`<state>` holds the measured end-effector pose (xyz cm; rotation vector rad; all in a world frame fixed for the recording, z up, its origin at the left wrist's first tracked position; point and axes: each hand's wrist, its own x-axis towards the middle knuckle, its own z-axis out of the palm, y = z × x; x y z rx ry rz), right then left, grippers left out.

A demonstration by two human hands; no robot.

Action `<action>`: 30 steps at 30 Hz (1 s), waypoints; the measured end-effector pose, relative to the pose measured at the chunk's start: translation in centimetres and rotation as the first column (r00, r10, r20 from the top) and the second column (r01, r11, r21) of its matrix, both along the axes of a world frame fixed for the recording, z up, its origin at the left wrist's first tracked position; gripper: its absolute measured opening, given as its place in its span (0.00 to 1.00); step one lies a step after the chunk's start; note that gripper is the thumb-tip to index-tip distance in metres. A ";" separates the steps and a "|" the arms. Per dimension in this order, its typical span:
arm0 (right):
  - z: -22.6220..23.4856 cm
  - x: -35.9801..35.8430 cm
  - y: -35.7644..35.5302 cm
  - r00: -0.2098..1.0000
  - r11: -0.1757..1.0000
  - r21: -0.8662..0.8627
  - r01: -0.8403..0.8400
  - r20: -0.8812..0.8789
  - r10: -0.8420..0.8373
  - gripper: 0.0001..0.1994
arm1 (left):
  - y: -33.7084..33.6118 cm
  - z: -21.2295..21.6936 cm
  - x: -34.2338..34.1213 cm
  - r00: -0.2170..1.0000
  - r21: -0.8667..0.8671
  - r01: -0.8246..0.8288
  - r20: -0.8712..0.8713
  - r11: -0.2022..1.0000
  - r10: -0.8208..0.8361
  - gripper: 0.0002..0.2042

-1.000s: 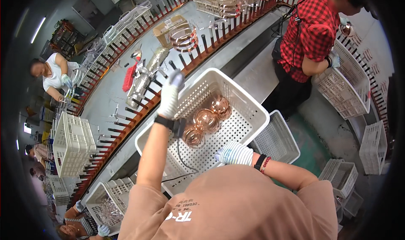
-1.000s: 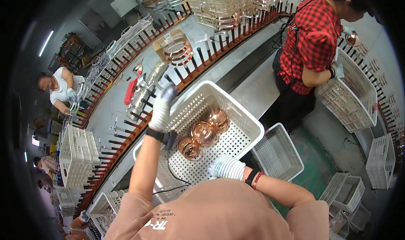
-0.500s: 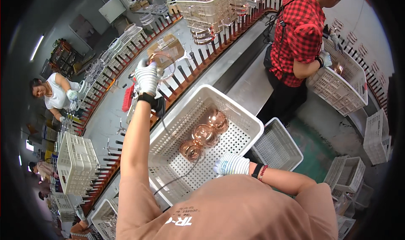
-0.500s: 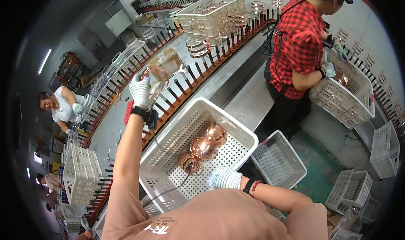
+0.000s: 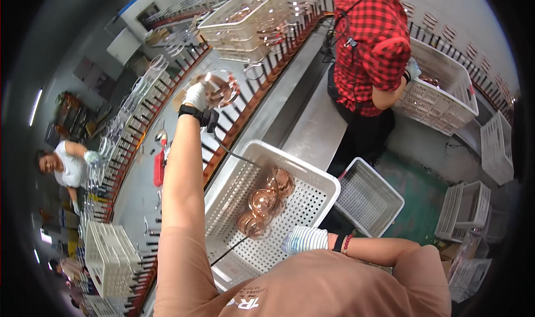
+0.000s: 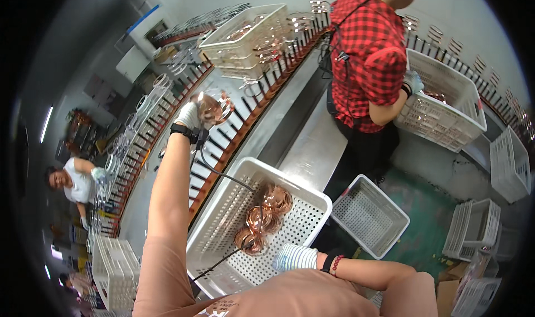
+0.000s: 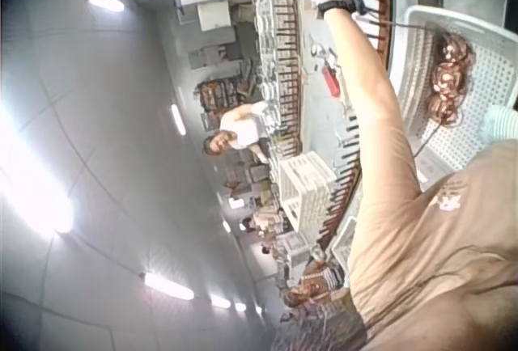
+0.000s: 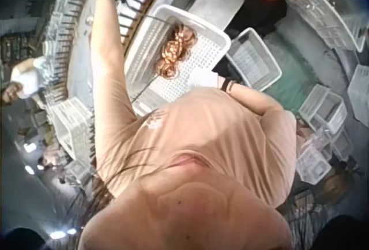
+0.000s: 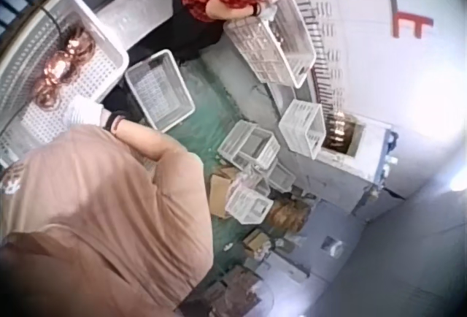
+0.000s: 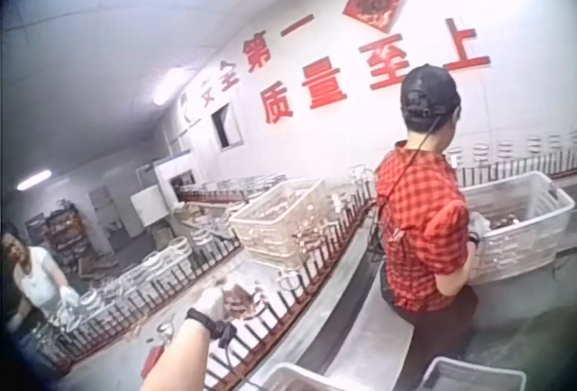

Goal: The recorder is picking up copper-colored metal components from a conveyor belt and placing them into a white plastic basket.

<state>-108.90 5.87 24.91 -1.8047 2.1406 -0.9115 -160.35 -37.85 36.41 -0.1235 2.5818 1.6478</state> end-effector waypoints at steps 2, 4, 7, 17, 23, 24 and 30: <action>-1.4 0.0 0.0 0.996 0.972 -0.219 0.084 0.040 -0.077 0.09 | 0.4 -2.0 -1.6 0.994 0.066 0.025 0.104 0.997 -0.031 0.19; -2.8 -0.7 0.8 0.957 0.957 -0.125 0.262 0.164 -0.241 0.08 | 15.2 -4.2 -0.6 0.883 0.483 -0.319 0.463 0.815 0.071 0.17; -0.8 -0.8 1.0 0.984 0.978 -0.139 0.158 0.104 -0.145 0.08 | 9.2 0.6 3.4 0.897 0.304 -0.296 0.414 0.906 0.154 0.16; 2.0 -1.5 0.7 0.987 1.000 -0.002 0.017 -0.161 -0.017 0.09 | 20.1 11.5 27.3 0.777 -0.062 0.039 -0.625 0.997 -0.069 0.16; 3.1 0.1 -0.3 0.966 0.989 0.145 0.019 -0.256 0.019 0.10 | 16.7 -0.1 42.1 0.964 -0.513 0.162 -0.101 0.843 -0.247 0.16; 3.2 0.5 -0.3 0.959 0.987 0.157 -0.030 -0.275 0.072 0.10 | 16.5 -0.3 44.0 0.961 -0.613 0.255 0.073 0.748 -0.268 0.17; 1.1 1.0 -0.4 0.964 0.887 0.452 0.099 -0.265 0.028 0.09 | 8.7 -13.7 51.6 0.959 -0.613 0.214 0.280 0.761 -0.045 0.15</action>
